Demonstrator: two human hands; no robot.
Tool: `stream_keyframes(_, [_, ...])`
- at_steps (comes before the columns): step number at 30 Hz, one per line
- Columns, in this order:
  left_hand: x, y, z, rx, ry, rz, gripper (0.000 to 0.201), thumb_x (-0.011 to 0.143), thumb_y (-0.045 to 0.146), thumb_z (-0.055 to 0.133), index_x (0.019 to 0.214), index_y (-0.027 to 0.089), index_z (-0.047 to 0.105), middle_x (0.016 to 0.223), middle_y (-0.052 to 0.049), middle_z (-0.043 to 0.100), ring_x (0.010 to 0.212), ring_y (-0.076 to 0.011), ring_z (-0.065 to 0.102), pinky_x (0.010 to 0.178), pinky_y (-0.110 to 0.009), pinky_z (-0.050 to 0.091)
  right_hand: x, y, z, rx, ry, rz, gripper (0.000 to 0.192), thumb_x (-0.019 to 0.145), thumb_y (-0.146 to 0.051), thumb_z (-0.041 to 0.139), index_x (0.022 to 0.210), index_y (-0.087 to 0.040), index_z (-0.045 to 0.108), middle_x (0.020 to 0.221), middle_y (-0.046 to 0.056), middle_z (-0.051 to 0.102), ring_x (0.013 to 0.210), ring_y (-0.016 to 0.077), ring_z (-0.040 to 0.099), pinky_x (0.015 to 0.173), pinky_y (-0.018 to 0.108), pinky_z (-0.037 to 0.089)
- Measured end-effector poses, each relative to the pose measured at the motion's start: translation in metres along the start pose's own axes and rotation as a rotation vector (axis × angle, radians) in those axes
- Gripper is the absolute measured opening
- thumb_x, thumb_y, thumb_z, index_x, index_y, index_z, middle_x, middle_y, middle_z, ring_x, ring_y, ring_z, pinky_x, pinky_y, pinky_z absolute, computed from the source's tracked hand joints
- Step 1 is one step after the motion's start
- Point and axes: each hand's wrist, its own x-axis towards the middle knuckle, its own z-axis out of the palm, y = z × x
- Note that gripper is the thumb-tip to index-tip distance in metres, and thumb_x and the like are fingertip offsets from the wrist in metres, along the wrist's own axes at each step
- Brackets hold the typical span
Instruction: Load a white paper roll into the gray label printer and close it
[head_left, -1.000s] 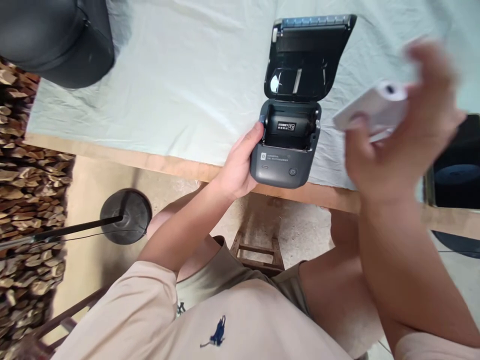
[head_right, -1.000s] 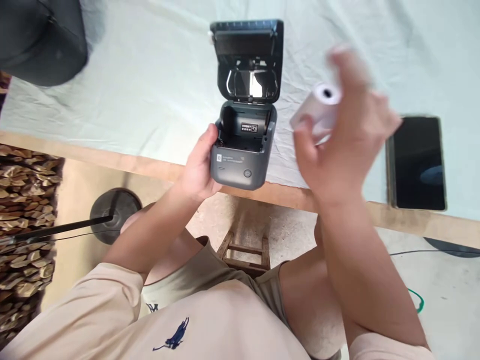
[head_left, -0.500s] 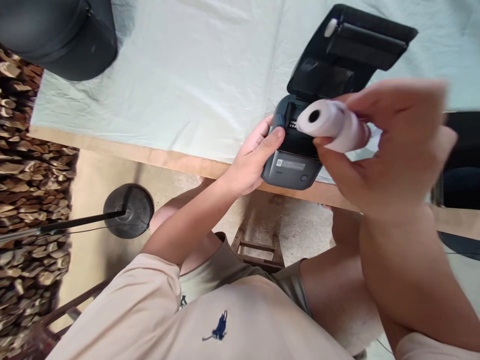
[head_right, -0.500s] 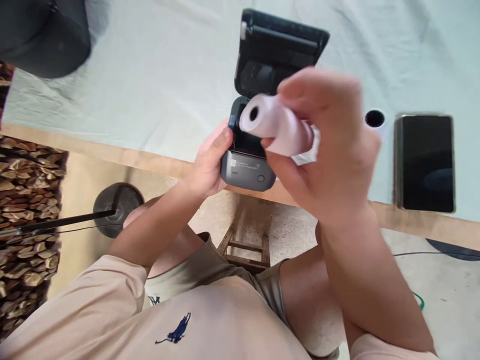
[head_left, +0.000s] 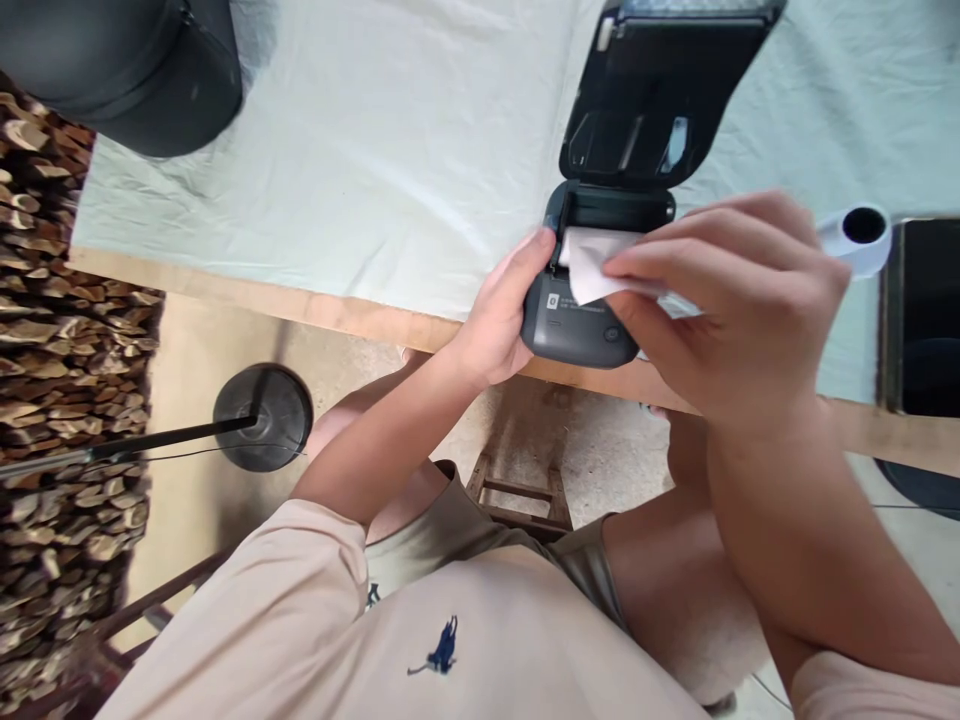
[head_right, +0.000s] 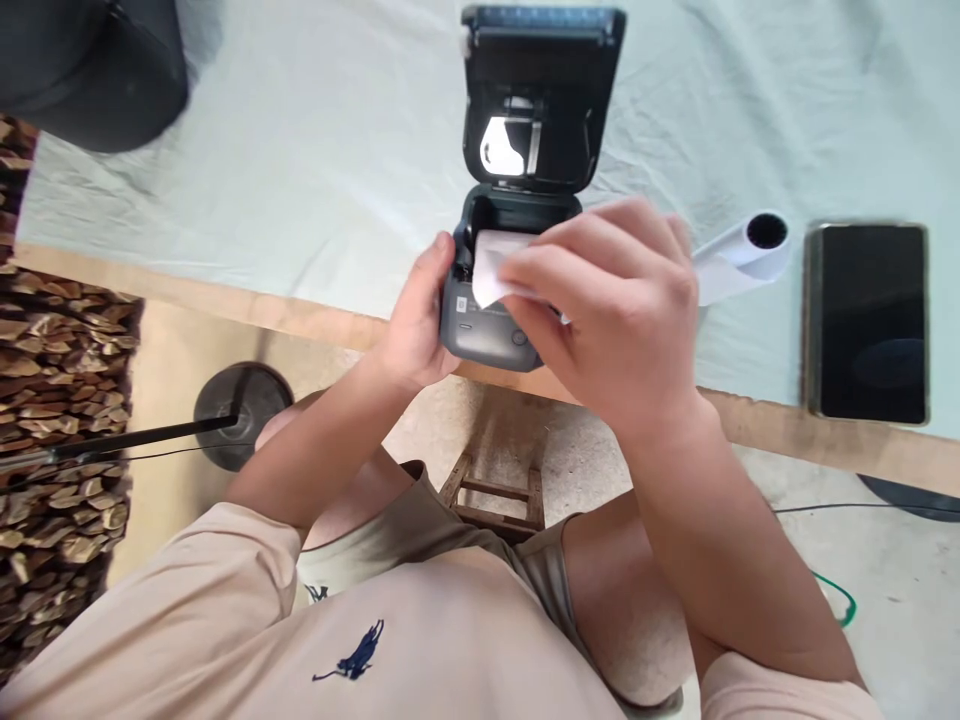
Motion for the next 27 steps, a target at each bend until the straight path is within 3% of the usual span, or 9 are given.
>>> stream_keyframes(6, [-0.001, 0.002, -0.008, 0.024, -0.072, 0.008, 0.028, 0.083, 0.040, 0.069, 0.102, 0.022, 0.060, 0.092, 0.000, 0.068, 0.089, -0.0143, 0.067, 0.078, -0.024, 0.055, -0.005, -0.003, 0.001, 0.059, -0.023, -0.027, 0.007, 0.084, -0.030, 0.066, 0.091, -0.033, 0.067, 0.088, -0.008, 0.070, 0.096, 0.0140, 0.064, 0.085, 0.036, 0.047])
stream_keyframes(14, [-0.004, 0.006, -0.001, 0.005, -0.076, -0.013, 0.018, 0.087, 0.030, 0.064, 0.102, 0.021, 0.058, 0.090, 0.003, 0.066, 0.084, -0.0093, 0.067, 0.077, -0.021, 0.053, -0.007, 0.001, 0.001, 0.105, 0.010, -0.155, 0.014, 0.078, -0.032, 0.071, 0.090, -0.027, 0.066, 0.086, -0.003, 0.070, 0.091, 0.0171, 0.063, 0.079, 0.037, 0.048])
stream_keyframes(17, [-0.005, 0.008, 0.000, 0.074, -0.060, -0.017, 0.025, 0.083, 0.030, 0.069, 0.105, 0.023, 0.059, 0.090, 0.002, 0.066, 0.086, -0.0133, 0.069, 0.076, -0.025, 0.055, -0.005, 0.001, -0.003, 0.215, 0.101, -0.033, 0.016, 0.082, -0.034, 0.065, 0.097, -0.030, 0.067, 0.087, -0.002, 0.068, 0.088, 0.0155, 0.064, 0.079, 0.036, 0.050])
stream_keyframes(20, [-0.006, 0.008, -0.002, 0.137, -0.070, -0.042, 0.043, 0.074, 0.031, 0.079, 0.111, 0.026, 0.058, 0.091, 0.001, 0.065, 0.089, -0.0182, 0.070, 0.075, -0.028, 0.055, -0.003, 0.000, -0.006, 0.321, 0.182, 0.286, 0.034, 0.087, -0.031, 0.058, 0.119, -0.041, 0.060, 0.123, -0.003, 0.059, 0.116, 0.0172, 0.060, 0.086, 0.034, 0.053])
stream_keyframes(22, [-0.007, 0.007, -0.003, 0.167, -0.092, -0.054, 0.055, 0.069, 0.031, 0.082, 0.117, 0.027, 0.057, 0.089, 0.001, 0.065, 0.089, -0.0202, 0.070, 0.074, -0.029, 0.055, -0.002, 0.002, -0.003, 0.511, 0.135, 0.386, 0.047, 0.087, -0.035, 0.057, 0.130, -0.053, 0.047, 0.139, -0.009, 0.047, 0.128, 0.0176, 0.054, 0.091, 0.034, 0.054])
stream_keyframes(24, [-0.007, 0.007, -0.005, 0.182, -0.103, -0.057, 0.062, 0.066, 0.029, 0.084, 0.122, 0.028, 0.056, 0.085, 0.001, 0.063, 0.091, -0.0221, 0.070, 0.076, -0.031, 0.056, -0.002, 0.004, 0.001, 0.722, 0.105, 0.376, 0.050, 0.089, -0.037, 0.052, 0.134, -0.055, 0.040, 0.135, -0.008, 0.050, 0.125, 0.0176, 0.057, 0.095, 0.038, 0.054])
stream_keyframes(27, [-0.007, 0.006, -0.005, 0.164, -0.059, -0.061, 0.066, 0.064, 0.027, 0.085, 0.124, 0.028, 0.056, 0.083, 0.002, 0.061, 0.098, -0.0242, 0.070, 0.087, -0.035, 0.057, -0.004, 0.007, 0.006, 0.784, 0.142, 0.466, 0.042, 0.093, -0.035, 0.041, 0.132, -0.048, 0.045, 0.126, -0.003, 0.053, 0.125, 0.0178, 0.057, 0.106, 0.044, 0.050])
